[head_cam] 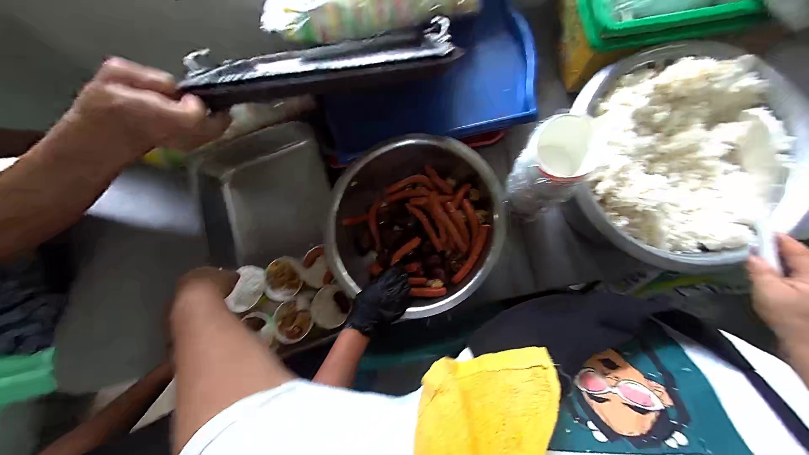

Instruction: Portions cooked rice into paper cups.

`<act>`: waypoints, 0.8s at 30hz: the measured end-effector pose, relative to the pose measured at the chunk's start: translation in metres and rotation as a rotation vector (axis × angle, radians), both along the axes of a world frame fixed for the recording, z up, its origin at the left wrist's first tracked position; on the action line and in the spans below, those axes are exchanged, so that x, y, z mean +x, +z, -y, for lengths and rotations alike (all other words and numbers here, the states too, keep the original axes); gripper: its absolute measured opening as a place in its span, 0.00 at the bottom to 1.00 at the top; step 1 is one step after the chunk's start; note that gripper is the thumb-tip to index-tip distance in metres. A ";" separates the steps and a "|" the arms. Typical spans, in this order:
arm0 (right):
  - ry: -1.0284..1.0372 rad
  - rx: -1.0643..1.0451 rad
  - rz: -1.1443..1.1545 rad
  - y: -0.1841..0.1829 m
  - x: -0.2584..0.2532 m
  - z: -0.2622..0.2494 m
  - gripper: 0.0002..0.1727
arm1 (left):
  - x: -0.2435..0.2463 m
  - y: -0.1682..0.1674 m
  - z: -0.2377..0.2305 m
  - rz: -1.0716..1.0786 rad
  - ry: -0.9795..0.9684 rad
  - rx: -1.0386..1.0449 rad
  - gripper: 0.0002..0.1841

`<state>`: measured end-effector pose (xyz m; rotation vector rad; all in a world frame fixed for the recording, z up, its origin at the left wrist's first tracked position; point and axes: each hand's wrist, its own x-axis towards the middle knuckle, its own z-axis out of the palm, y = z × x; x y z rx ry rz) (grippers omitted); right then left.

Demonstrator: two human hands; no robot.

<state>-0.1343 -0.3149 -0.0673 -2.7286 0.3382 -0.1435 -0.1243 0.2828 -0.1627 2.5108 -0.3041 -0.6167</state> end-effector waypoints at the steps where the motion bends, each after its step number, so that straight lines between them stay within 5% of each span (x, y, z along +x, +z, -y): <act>1: -0.025 0.076 0.020 -0.005 -0.002 0.009 0.31 | 0.003 -0.002 0.000 -0.034 -0.015 0.024 0.21; 7: -0.108 0.119 -0.043 0.017 0.015 0.024 0.25 | 0.011 0.026 0.018 0.180 -0.185 0.319 0.21; 9: -0.030 0.014 -0.078 0.023 0.024 0.044 0.25 | 0.036 0.099 0.074 0.296 -0.052 0.249 0.18; 10: 0.014 -0.032 -0.080 0.025 0.029 0.053 0.25 | 0.064 0.161 0.112 0.217 -0.083 0.233 0.16; 11: 0.058 -0.069 -0.074 0.027 0.033 0.060 0.25 | 0.087 0.190 0.140 0.377 -0.158 0.105 0.15; 14: 0.201 -0.134 -0.040 0.028 0.045 0.072 0.24 | 0.120 0.179 0.215 0.715 -0.214 -0.090 0.15; 19: 0.378 -0.304 -0.160 0.008 0.064 0.089 0.30 | 0.123 0.132 0.265 0.699 -0.048 0.137 0.14; 24: 0.380 -0.362 -0.369 0.026 0.045 0.127 0.31 | 0.125 0.145 0.274 0.647 -0.005 0.247 0.13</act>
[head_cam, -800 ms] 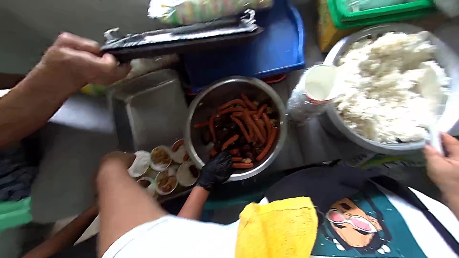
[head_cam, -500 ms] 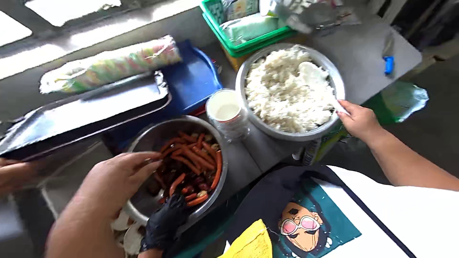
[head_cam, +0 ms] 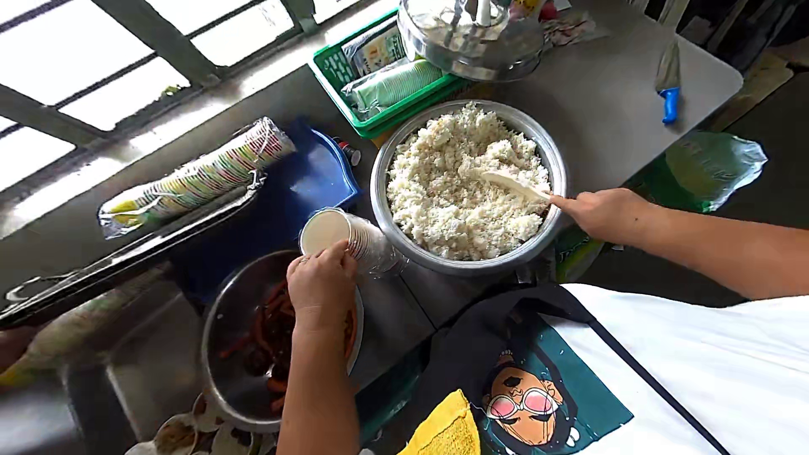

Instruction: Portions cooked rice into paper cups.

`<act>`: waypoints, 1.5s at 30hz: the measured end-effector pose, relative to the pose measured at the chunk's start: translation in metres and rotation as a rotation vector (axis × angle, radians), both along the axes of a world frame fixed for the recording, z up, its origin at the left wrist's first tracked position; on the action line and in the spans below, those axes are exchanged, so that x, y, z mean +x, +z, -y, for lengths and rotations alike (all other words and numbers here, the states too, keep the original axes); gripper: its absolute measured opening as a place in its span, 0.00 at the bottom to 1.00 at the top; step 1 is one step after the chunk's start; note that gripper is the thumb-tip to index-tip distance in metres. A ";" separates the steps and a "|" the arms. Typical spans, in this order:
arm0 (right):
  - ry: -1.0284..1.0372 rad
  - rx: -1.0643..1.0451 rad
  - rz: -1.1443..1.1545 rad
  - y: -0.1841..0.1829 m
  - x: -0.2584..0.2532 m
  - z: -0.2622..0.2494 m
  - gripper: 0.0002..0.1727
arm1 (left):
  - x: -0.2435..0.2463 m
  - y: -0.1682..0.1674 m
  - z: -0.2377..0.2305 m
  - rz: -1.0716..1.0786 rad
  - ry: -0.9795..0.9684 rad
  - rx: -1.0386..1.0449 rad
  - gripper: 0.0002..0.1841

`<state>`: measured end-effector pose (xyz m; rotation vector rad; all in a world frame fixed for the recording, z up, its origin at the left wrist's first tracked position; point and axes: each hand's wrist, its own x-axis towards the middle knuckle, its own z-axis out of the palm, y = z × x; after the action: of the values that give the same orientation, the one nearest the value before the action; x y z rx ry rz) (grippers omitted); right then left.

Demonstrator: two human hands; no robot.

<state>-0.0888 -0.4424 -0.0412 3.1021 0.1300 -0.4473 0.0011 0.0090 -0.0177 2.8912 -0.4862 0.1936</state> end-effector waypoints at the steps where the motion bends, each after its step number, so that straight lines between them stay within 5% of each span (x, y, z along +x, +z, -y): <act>1: -0.033 0.045 -0.045 0.004 0.001 0.007 0.28 | 0.002 0.007 0.003 -0.026 0.020 0.006 0.12; 6: -0.341 0.578 -0.184 0.008 0.025 0.027 0.24 | 0.003 0.029 0.005 0.018 0.099 0.018 0.12; 16: -0.745 1.063 -0.384 -0.015 0.001 0.016 0.25 | -0.026 0.074 -0.002 0.393 0.174 -0.080 0.16; 24: -0.825 1.383 -0.347 -0.040 0.022 -0.019 0.23 | -0.019 0.086 -0.010 0.290 0.141 -0.252 0.18; 30: -0.819 1.469 -0.272 -0.034 -0.004 -0.014 0.22 | -0.044 0.116 -0.004 0.662 0.112 -0.179 0.16; 32: -0.806 1.505 -0.241 -0.033 -0.009 -0.013 0.22 | -0.054 0.124 0.013 0.747 -0.043 -0.252 0.14; 36: -0.733 1.532 -0.100 -0.033 -0.012 -0.010 0.23 | -0.064 0.118 0.050 0.139 -0.422 -0.498 0.20; 41: -0.616 1.518 0.068 -0.040 -0.014 -0.010 0.24 | -0.041 -0.001 0.088 -0.555 -0.748 -0.872 0.36; 45: -0.561 1.571 0.140 -0.042 -0.020 -0.014 0.25 | -0.049 0.005 0.092 -0.934 -0.723 -0.961 0.66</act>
<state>-0.1085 -0.4282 -0.0834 4.6798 -0.8164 -0.0383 -0.0475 -0.0827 -0.0125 1.4849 -0.8571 -0.7645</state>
